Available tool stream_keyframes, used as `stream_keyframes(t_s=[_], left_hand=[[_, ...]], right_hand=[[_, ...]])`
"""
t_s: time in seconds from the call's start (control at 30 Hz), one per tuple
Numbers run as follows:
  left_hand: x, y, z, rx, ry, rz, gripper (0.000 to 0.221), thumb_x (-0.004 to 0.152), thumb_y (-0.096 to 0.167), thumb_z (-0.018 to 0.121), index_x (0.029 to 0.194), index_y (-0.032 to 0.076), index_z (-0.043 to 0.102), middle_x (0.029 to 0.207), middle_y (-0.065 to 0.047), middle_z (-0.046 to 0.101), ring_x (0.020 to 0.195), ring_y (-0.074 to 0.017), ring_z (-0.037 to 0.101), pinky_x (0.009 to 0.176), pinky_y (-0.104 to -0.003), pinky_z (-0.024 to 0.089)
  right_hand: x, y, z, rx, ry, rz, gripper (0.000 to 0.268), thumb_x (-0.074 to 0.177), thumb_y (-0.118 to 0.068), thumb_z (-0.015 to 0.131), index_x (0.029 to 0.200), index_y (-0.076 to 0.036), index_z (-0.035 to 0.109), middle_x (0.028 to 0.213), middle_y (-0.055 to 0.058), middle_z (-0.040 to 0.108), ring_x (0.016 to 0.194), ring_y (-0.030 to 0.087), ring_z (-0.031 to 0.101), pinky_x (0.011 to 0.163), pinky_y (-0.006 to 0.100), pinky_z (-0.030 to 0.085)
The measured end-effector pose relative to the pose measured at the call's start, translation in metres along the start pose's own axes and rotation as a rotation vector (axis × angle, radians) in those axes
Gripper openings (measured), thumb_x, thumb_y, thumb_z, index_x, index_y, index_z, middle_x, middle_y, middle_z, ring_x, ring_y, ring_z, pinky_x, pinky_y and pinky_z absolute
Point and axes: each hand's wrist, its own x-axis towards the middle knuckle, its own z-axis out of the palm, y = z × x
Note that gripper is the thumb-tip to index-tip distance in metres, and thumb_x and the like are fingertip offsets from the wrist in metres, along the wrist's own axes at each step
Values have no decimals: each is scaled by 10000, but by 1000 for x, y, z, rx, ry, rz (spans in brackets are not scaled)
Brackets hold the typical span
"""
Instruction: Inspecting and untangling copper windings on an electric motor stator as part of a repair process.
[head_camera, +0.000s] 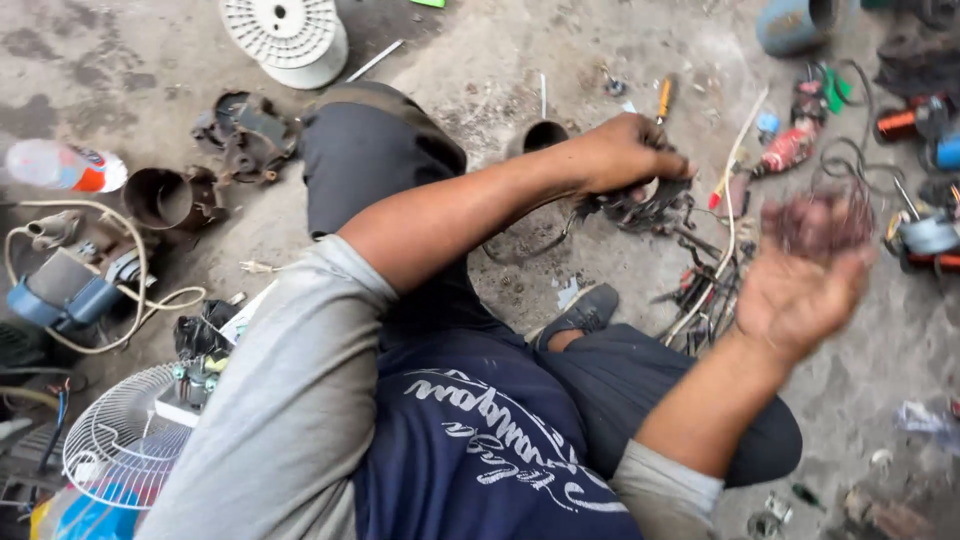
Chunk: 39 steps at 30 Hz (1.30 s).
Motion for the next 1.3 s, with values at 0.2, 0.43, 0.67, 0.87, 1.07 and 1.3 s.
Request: stream_keyframes(t_s=[0.2,0.43,0.67,0.87,1.07,1.3], left_hand=[[-6,10,-2,-158,-35,-34,247,863,212,761,901,-30,793,628,-54,701,435,-87,566,403,-223,475],[23,-20,14,-52,121,-60,403,810,322,759,980,-37,696,714,-77,715,518,-150,675,462,-263,562],[36,-26,19,-424,55,80,393,771,309,812,887,-50,702,711,-120,611,540,-198,688,438,-310,611],[25,-12,15,-130,12,-16,386,816,314,764,959,-43,739,658,-86,698,475,-156,638,431,-261,514],[61,-32,9,-570,-139,187,336,827,268,752,957,-41,780,598,-49,611,514,-135,561,433,-278,402],[40,-16,9,-124,-17,32,351,805,305,748,813,-40,812,594,-105,689,427,-168,560,396,-306,450]], right_hand=[[-23,7,38,-1025,-655,361,154,1027,-64,574,1001,25,698,822,-1,563,711,95,443,628,237,386],[-16,73,36,-1564,-362,-603,199,982,49,542,1138,156,480,1122,409,559,1040,586,491,1128,626,293],[-17,100,40,-535,192,-63,376,1106,-422,499,1306,-111,568,1217,59,570,1187,180,544,1088,446,478],[-14,45,78,-412,84,-193,319,1100,-292,506,1283,-42,583,1305,121,654,1238,198,646,1138,353,548],[0,80,14,-247,201,-70,260,1079,-358,604,1132,-110,551,1086,33,571,1018,129,583,993,316,563],[6,23,35,-133,-42,8,396,1033,-591,596,1198,-237,658,1258,-65,678,1276,114,661,1201,356,576]])
